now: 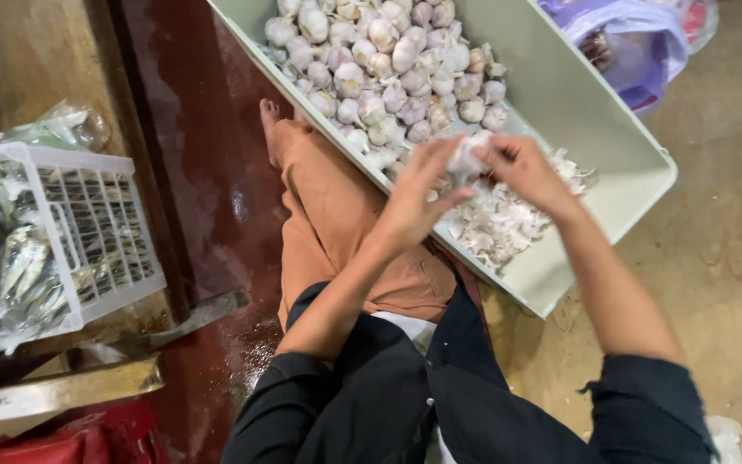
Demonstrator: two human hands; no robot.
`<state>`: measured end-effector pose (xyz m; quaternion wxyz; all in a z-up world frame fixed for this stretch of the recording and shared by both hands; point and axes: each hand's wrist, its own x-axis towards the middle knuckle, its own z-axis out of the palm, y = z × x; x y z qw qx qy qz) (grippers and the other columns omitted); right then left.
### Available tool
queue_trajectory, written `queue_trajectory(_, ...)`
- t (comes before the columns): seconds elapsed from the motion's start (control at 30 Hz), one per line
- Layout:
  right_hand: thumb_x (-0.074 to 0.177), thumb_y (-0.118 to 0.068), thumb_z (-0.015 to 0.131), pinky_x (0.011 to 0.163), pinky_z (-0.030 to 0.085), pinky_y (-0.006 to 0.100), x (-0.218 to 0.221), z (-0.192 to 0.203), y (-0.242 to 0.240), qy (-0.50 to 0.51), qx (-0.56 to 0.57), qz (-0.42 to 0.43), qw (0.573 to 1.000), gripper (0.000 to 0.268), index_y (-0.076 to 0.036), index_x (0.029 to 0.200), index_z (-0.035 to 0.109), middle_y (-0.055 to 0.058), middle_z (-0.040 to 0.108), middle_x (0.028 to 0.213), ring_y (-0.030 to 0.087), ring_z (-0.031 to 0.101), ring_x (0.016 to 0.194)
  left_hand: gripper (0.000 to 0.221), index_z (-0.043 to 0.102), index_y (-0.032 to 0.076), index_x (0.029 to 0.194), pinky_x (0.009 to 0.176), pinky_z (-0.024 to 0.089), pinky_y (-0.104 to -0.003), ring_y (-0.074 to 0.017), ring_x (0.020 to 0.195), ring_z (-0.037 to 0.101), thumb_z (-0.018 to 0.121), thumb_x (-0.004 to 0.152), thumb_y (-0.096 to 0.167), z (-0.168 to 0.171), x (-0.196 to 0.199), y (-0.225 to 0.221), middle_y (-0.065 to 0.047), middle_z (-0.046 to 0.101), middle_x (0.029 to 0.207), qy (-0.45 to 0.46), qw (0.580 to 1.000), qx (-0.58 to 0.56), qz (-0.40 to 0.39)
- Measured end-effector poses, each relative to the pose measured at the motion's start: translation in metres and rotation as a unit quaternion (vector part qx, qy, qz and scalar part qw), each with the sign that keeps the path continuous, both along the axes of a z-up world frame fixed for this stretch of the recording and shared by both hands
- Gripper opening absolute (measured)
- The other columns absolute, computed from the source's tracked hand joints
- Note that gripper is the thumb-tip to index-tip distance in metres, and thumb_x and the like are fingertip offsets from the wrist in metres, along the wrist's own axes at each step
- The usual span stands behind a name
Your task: The person sits on the floor and peels garlic bulbs by hand, removing the outer papery skins and placing the peeled cloves into a white bin. The person handles the garlic one bulb at a time, separating the cloves and discarding the skins.
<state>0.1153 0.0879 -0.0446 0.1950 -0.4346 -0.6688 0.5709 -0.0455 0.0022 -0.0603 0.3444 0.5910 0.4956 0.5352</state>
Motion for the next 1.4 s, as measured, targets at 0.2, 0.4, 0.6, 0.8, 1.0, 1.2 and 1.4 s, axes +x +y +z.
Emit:
queue_trajectory(0.2,0.101,-0.017,0.044,0.049,0.045,0.026,0.026,-0.003,-0.033,0.093,0.013,-0.129,0.987,0.031,0.002,0.087,0.063,0.011,0.048,0.048,0.017,0.050,0.045,0.039,0.059,0.016,0.120,0.084,0.050,-0.025,-0.0146,0.105,0.059,0.070,0.082,0.016,0.030,0.014,-0.002,-0.001,0.059,0.114,-0.158,0.985,0.037,-0.061)
queue_trajectory(0.4,0.080,0.008,0.067,0.064,0.054,0.037,0.012,0.053,-0.081,0.113,0.285,-0.163,0.938,0.022,0.011,0.101,0.061,0.022,0.058,0.095,0.031,0.063,0.077,0.049,0.051,0.007,0.130,0.084,0.052,-0.026,-0.0147,0.110,0.052,0.066,0.084,0.002,0.031,0.024,-0.010,-0.007,0.053,0.125,-0.328,0.936,-0.051,-0.118)
queue_trajectory(0.6,0.077,0.006,0.071,0.066,0.055,0.032,0.024,0.067,-0.088,-0.002,0.503,-0.098,0.859,0.018,0.007,0.095,0.068,0.021,0.061,0.096,0.029,0.064,0.078,0.053,0.057,0.009,0.120,0.072,0.057,-0.027,-0.0150,0.093,0.063,0.078,0.071,0.011,0.031,0.030,-0.009,-0.013,0.062,0.110,-0.204,0.975,-0.067,-0.047)
queue_trajectory(0.8,0.083,0.007,0.065,0.059,0.055,0.029,0.024,0.072,-0.087,-0.047,0.542,-0.104,0.833,0.008,0.006,0.090,0.068,0.015,0.063,0.089,0.025,0.064,0.071,0.038,0.051,0.011,0.126,0.060,0.054,-0.025,-0.0105,0.069,0.059,0.052,0.093,0.030,0.050,0.040,-0.012,-0.007,0.062,0.110,-0.198,0.970,-0.097,-0.105)
queue_trajectory(1.0,0.081,0.006,0.068,0.058,0.053,0.033,0.026,0.075,-0.090,0.010,0.423,-0.112,0.899,0.011,0.005,0.092,0.066,0.017,0.063,0.087,0.029,0.064,0.070,0.043,0.042,0.005,0.129,0.050,0.049,-0.024,-0.0130,0.062,0.055,0.036,0.099,0.035,0.017,0.066,-0.016,-0.014,0.057,0.099,-0.295,0.930,-0.162,-0.149)
queue_trajectory(1.2,0.081,0.005,0.066,0.061,0.052,0.032,0.030,0.058,-0.097,-0.084,0.485,-0.070,0.868,0.008,0.004,0.088,0.064,0.014,0.060,0.088,0.028,0.062,0.073,0.037,0.038,0.006,0.118,0.060,0.048,-0.048,-0.0366,0.064,0.059,0.030,0.097,0.036,0.042,0.055,-0.019,-0.024,0.056,0.096,-0.080,0.978,-0.161,-0.110)
queue_trajectory(1.4,0.087,-0.009,0.053,0.052,0.040,0.034,0.055,0.023,-0.096,-0.304,0.666,0.089,0.676,0.012,0.001,0.081,0.056,0.010,0.043,0.072,0.026,0.049,0.061,0.024,0.031,0.011,0.106,0.068,0.045,-0.055,-0.0476,0.070,0.059,0.023,0.096,0.031,0.052,0.049,-0.016,-0.023,0.060,0.076,0.068,0.972,-0.168,-0.149)
